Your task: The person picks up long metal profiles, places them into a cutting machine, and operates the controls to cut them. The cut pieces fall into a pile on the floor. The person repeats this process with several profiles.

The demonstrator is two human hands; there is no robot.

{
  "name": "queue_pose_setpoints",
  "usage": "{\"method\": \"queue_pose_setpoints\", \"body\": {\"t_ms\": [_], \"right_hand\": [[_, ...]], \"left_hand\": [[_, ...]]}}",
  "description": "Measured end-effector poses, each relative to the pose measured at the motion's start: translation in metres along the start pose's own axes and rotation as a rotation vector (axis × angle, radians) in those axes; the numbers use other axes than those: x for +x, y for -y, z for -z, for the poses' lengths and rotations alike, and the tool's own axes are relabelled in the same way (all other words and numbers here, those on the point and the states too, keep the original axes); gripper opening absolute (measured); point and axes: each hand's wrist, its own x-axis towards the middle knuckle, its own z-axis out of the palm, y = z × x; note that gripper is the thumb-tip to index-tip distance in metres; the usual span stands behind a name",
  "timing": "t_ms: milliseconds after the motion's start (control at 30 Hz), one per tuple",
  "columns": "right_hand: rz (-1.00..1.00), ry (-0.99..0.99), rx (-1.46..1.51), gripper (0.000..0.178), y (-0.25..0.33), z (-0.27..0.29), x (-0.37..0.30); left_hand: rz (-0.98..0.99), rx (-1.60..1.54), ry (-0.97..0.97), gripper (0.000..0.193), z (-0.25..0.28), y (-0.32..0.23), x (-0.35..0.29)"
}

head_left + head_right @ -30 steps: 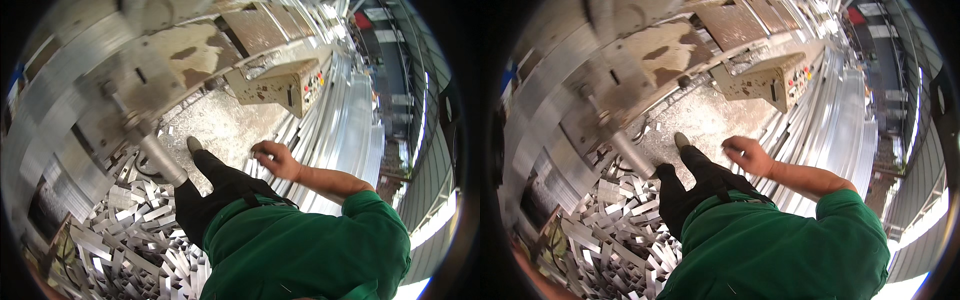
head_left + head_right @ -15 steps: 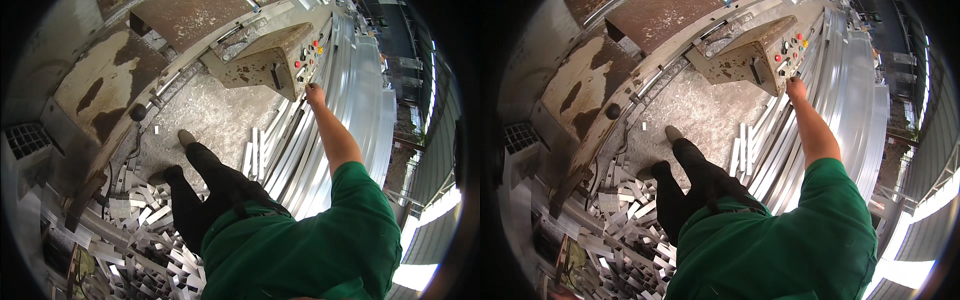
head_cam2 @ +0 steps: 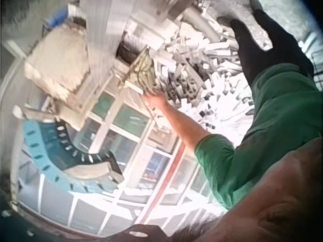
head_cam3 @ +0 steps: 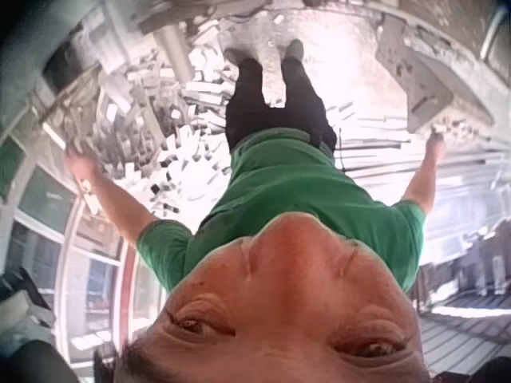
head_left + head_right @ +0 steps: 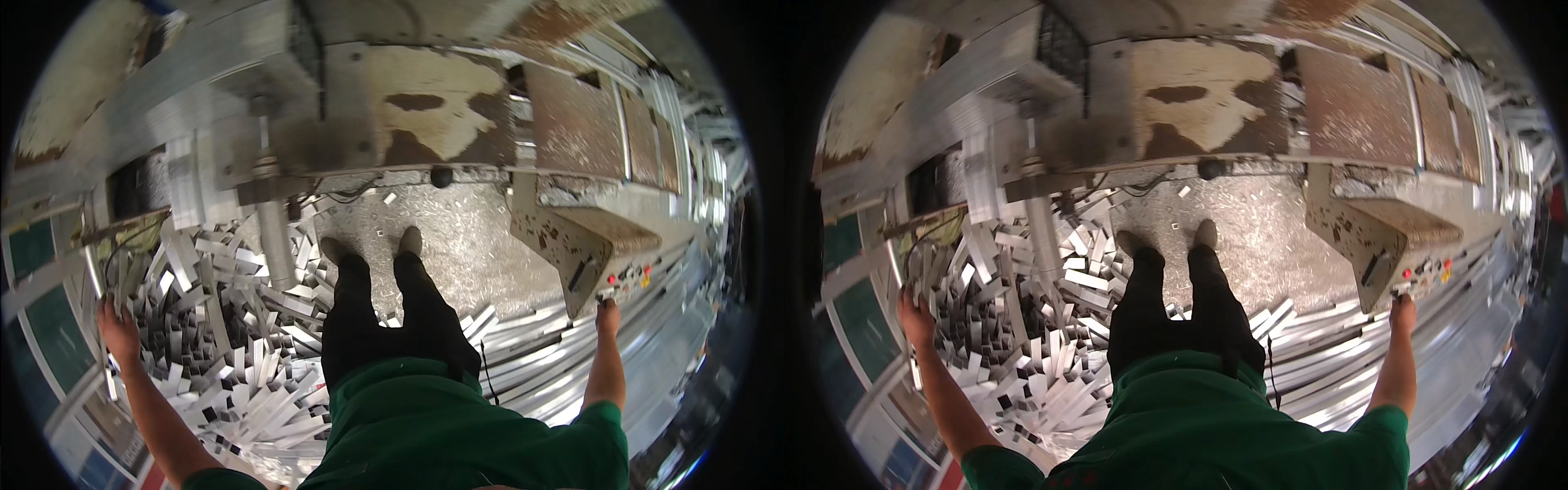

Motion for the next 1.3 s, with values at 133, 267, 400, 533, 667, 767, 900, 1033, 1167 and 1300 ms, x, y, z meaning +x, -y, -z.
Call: {"method": "queue_pose_setpoints", "body": {"t_ms": [133, 267, 400, 533, 667, 767, 900, 1033, 1167, 1300], "right_hand": [[0.057, -0.142, 0.038, 0.020, 0.073, 0.054, 0.001], [0.529, -0.279, 0.536, 0.014, 0.284, 0.158, -0.071], [1.269, -0.454, 0.541, 0.032, 0.498, 0.255, -0.144], [1.485, -0.693, 0.353, 0.052, 0.657, 0.303, -0.171], [1.371, -0.745, 0.174, 0.067, 0.716, 0.303, -0.178], [1.313, -0.859, 0.111, 0.067, 0.710, 0.289, -0.181], [1.278, -0.893, 0.066, 0.067, 0.705, 0.269, -0.179], [1.226, -0.874, 0.065, 0.062, 0.705, 0.274, -0.186], [1.252, -0.848, 0.205, 0.057, 0.711, 0.292, -0.197], [1.351, -0.884, 0.259, 0.031, 0.717, 0.300, -0.196]], "left_hand": [[0.025, -0.033, -0.096, 0.040, -0.005, -0.003, -0.004], [0.094, -0.108, -0.203, 0.042, -0.011, 0.001, 0.035], [0.076, -0.151, -0.374, 0.048, -0.015, 0.018, 0.089], [0.002, -0.186, -0.483, 0.057, -0.009, 0.028, 0.140], [-0.082, -0.073, -0.466, 0.070, -0.031, 0.068, 0.168], [-0.033, -0.176, -0.427, 0.066, -0.033, 0.067, 0.177], [0.033, -0.379, -0.372, 0.057, -0.034, 0.063, 0.182], [-0.057, -0.351, -0.594, 0.055, -0.027, 0.067, 0.182], [-0.116, -0.343, -0.513, 0.052, -0.017, 0.075, 0.192], [-0.108, -0.191, -0.553, 0.040, -0.027, 0.089, 0.203]]}}
